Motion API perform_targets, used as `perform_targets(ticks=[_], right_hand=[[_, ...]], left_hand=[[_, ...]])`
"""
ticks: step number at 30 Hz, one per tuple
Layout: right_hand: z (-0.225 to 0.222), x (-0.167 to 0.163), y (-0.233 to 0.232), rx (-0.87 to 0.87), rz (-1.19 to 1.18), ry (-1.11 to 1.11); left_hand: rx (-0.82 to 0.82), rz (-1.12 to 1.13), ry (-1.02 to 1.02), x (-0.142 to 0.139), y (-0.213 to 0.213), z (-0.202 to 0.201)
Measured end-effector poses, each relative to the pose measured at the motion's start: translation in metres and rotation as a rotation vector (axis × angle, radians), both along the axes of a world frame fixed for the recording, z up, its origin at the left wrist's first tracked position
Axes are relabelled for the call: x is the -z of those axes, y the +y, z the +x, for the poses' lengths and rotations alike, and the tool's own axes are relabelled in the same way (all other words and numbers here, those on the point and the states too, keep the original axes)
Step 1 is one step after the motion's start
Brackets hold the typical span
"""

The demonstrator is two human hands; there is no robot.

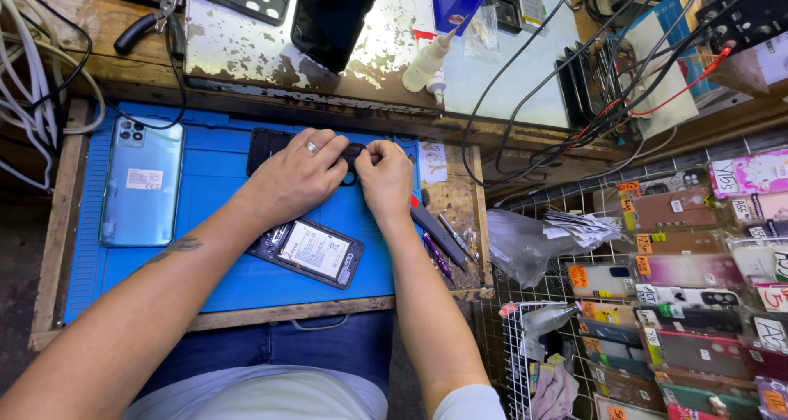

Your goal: The person uses a pry tool to remove the back panel of a mobile phone and then handles internal components before reassembling the device.

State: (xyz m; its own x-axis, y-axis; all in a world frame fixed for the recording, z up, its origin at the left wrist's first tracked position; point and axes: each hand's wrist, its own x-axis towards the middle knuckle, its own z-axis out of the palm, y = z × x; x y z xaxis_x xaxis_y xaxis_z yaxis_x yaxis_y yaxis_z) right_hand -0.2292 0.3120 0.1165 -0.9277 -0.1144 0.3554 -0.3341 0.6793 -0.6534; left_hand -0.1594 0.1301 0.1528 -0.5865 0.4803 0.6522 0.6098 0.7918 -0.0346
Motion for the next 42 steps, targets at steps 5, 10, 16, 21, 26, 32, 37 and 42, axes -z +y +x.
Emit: perform_targets(ticks=[5, 10, 16, 21, 26, 32, 37, 42], right_hand=[[0.0, 0.004, -0.004, 0.021, 0.193, 0.094], [-0.004, 0.011, -0.004, 0.001, 0.264, 0.142], [-0.006, 0.014, -0.001, -0.04, 0.37, 0.194], [-0.008, 0.008, 0.001, -0.075, 0.478, 0.231], [-0.007, 0.0, 0.005, -0.114, 0.51, 0.252], [-0.008, -0.007, 0.011, -0.133, 0.505, 0.239], [-0.015, -0.004, 0.02, -0.13, 0.371, 0.139], [-0.028, -0.001, 0.03, -0.189, 0.138, -0.103]], left_hand=[[-0.014, -0.032, 0.033, 0.0, 0.0, -0.002], [0.016, -0.003, 0.004, -0.002, 0.0, -0.005], [0.036, -0.024, -0.078, -0.003, -0.001, -0.005], [0.036, 0.0, -0.148, 0.0, -0.001, -0.009], [0.042, 0.001, -0.24, 0.004, -0.002, -0.012], [0.063, 0.013, -0.252, 0.009, -0.004, -0.016], [0.059, 0.042, -0.317, 0.013, -0.004, -0.017], [0.067, 0.025, -0.307, 0.014, -0.005, -0.018]])
